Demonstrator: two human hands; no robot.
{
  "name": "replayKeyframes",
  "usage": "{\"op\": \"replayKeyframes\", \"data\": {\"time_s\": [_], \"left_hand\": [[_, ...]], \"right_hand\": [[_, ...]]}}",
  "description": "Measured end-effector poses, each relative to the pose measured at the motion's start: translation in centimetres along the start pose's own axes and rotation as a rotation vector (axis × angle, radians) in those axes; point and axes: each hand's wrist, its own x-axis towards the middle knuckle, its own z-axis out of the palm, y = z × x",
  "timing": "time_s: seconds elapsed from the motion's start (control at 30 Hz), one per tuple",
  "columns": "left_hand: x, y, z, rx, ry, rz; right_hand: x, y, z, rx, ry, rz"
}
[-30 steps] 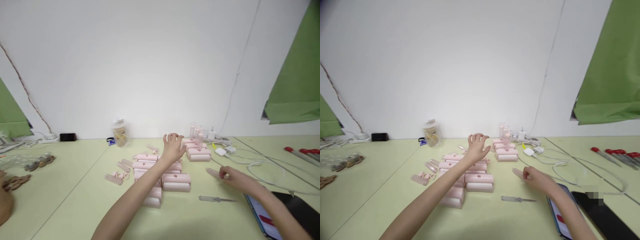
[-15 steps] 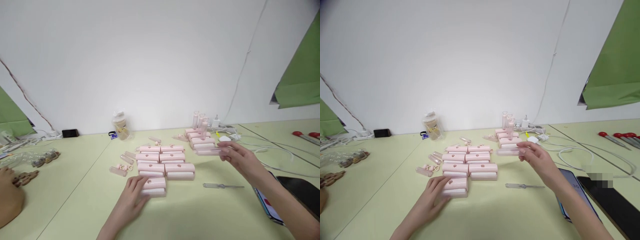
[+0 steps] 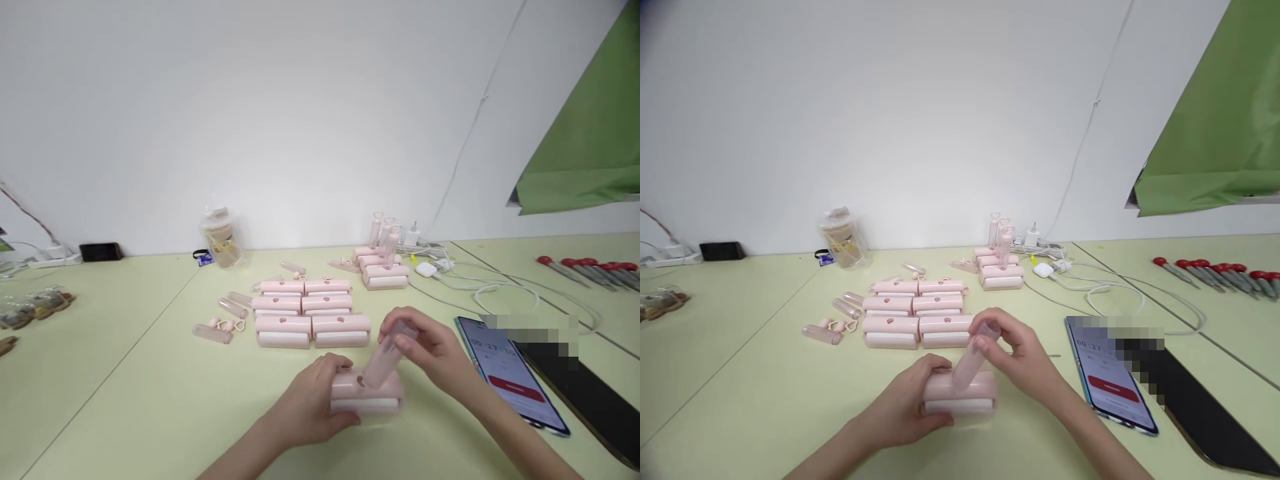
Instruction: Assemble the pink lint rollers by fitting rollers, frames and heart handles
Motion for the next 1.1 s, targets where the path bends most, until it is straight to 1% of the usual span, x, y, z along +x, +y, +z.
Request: {"op": "replayKeyframes", "data": {"time_s": [0.13,0.23,0.33,0.4,0.53,0.67,0.73,0.77,0.83,0.9,0.97,1.03,1.1], "left_hand": [[0.5,-0.3,0.2,-0.012,-0.008,0.043],[0.2,-0.3,0.2,-0.021,-0.017,0.051],[0.0,-0.3,0.2,-0.022,-0.019,0.061],[0.0,-0.3,0.3,-0.023,-0.010,0.066],[0.0,-0.4,0.5,-0.027,0.015,0.066],[-0.1,-0.2,0.5,-0.032,0.025,0.097],[-0.1,-0.1,0.3,-0.032,0.018,0.095],[-0.1,0.0,0.3,-0.028,0.012,0.087],[-0.1,0.1,0.1,-0.018,0.005,0.076],[-0.1,0.2,0.1,-0.016,0.001,0.080],[-0.2,0.1,0.2,-0.023,0.006,0.100],[-0.2,-0.1,0.4,-0.027,0.020,0.121],[-0.2,-0.3,0.6,-0.023,0.036,0.137]], "right_hand": [[-0.3,-0.4,0.6,-0.181,-0.106,-0.074],[-0.2,-0.6,0.6,-0.221,-0.147,-0.084],[-0.1,-0.8,0.6,-0.232,-0.200,-0.059],[-0.1,-0.8,0.9,-0.175,-0.212,-0.033],[-0.2,-0.6,1.7,0.009,-0.218,0.024],[-0.1,-1.1,1.8,-0.034,-0.256,0.078],[-0.1,-1.4,1.7,-0.001,-0.306,0.092],[-0.1,-1.5,1.7,0.055,-0.332,0.103],[-0.2,-1.3,2.2,0.254,-0.361,0.129],[-0.3,-0.9,3.1,0.502,-0.327,0.147],[-0.3,-0.3,4.2,0.687,-0.249,0.179],[-0.3,0.1,5.3,0.734,-0.117,0.225],[-0.3,0.2,6.1,0.673,0.017,0.238]]}}
